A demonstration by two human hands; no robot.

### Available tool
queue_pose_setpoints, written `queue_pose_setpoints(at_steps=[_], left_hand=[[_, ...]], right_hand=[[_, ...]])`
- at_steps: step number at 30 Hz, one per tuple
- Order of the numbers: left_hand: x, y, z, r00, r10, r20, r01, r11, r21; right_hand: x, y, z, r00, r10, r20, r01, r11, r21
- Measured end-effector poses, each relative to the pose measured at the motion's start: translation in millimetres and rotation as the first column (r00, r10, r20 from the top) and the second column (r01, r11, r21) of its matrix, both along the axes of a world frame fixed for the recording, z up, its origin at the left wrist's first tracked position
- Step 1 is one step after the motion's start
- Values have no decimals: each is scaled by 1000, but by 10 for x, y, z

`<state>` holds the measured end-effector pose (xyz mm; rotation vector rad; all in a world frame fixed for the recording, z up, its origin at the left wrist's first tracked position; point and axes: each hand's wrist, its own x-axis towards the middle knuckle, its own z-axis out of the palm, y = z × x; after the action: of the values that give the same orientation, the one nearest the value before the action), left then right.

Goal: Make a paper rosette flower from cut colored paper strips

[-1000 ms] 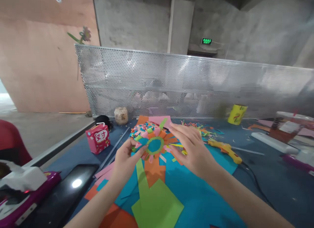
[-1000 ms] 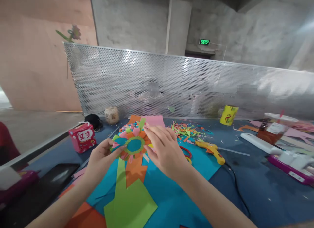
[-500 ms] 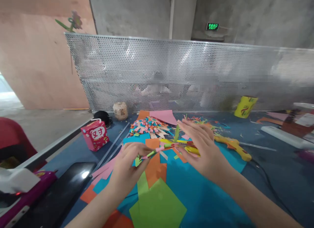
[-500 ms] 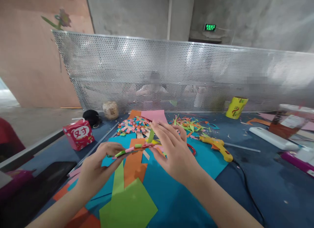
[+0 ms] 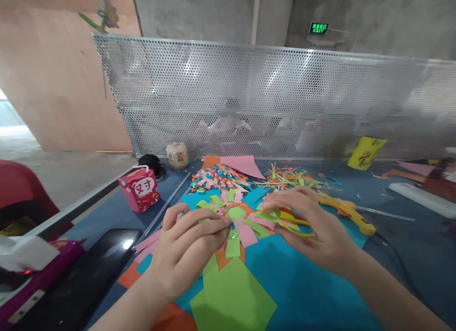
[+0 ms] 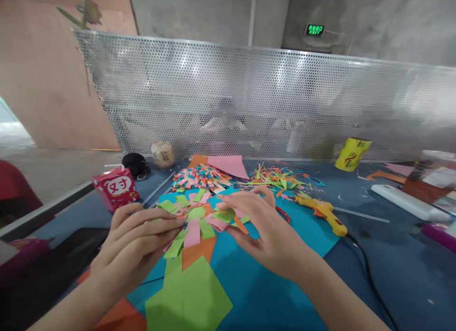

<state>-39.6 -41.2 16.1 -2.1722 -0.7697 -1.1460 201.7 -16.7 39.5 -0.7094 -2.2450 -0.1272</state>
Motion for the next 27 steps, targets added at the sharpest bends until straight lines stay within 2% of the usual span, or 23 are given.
queue_pose_setpoints(at_steps=[5, 9, 13, 19, 22, 24, 26, 27], left_hand=[[-11, -47, 30, 1000, -9, -13, 9, 1000, -2], [-2, -65, 40, 999, -17, -34, 17, 1000, 4], [1, -61, 33, 999, -25, -31, 24, 1000, -14], [12, -38, 27, 999, -39, -2, 39, 999, -34], [47, -24, 42, 990, -104, 90, 114, 987, -112], [77, -4, 34, 971, -127, 203, 170, 962, -215], [106, 26, 5, 924, -76, 376, 228, 897, -380], [118, 43, -13, 885, -29, 464, 275, 838, -472]], right_hand=[[-8, -46, 21, 1000, -22, 6, 22, 1000, 9], [-22, -71, 57, 998, -66, -5, 65, 996, -59], [-24, -64, 47, 1000, -19, -7, 18, 995, -97], [-8, -28, 6, 996, 85, -26, -85, 996, -6], [-8, -13, 6, 1000, 13, -15, -13, 1000, 5], [-10, 2, 3, 998, -43, -40, 43, 999, 14], [-12, 20, -4, 992, -83, -98, 83, 997, 4], [-13, 29, -7, 986, -100, -133, 98, 995, -21]])
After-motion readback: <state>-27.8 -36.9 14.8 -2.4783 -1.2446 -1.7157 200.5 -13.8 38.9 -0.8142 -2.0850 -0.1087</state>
